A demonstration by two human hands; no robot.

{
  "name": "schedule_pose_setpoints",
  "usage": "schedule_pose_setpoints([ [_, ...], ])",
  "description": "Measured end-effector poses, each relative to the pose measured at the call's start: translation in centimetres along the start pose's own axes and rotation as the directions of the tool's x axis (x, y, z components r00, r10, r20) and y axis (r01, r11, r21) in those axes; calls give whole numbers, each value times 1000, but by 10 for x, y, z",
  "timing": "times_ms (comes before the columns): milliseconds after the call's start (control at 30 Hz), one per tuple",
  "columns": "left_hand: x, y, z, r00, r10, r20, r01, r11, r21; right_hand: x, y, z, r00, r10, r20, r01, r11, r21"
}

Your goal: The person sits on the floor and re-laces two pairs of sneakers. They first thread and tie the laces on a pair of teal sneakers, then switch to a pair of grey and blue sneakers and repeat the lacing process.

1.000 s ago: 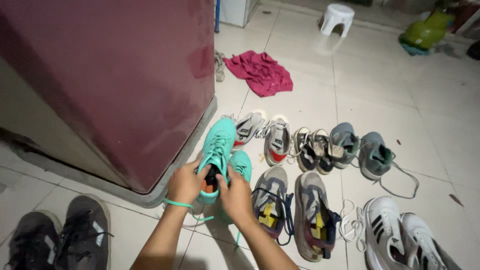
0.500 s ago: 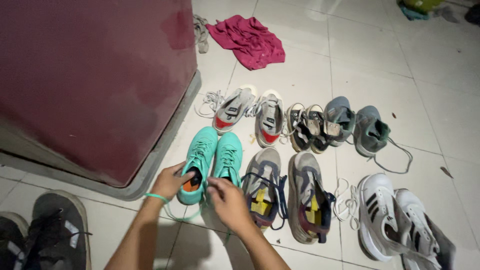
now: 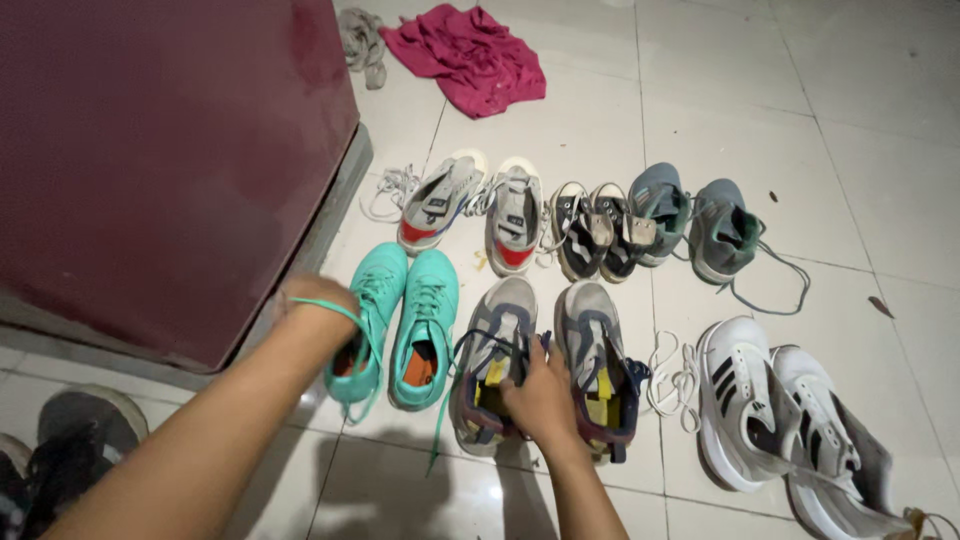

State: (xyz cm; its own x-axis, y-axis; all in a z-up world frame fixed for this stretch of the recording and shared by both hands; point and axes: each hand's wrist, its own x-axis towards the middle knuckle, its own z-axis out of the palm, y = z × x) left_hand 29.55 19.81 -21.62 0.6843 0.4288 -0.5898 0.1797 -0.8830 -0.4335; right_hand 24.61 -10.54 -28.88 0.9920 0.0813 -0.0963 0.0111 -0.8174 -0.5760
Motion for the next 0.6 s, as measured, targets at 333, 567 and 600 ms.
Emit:
schedule_pose_setpoints([
  [333,-33,93,-14,816,245,-523,-488,778,-397,-1,35,32,989,147,4,-147,987,56],
  [567,-66,189,66,821,161,-548,-486,701,-522,-17,43,33,981,192,-35,-186,974,126],
  [600,-71,192,72,819,117,-562,-470,698,-540,-22,43,30,979,199,-39,-191,971,142],
])
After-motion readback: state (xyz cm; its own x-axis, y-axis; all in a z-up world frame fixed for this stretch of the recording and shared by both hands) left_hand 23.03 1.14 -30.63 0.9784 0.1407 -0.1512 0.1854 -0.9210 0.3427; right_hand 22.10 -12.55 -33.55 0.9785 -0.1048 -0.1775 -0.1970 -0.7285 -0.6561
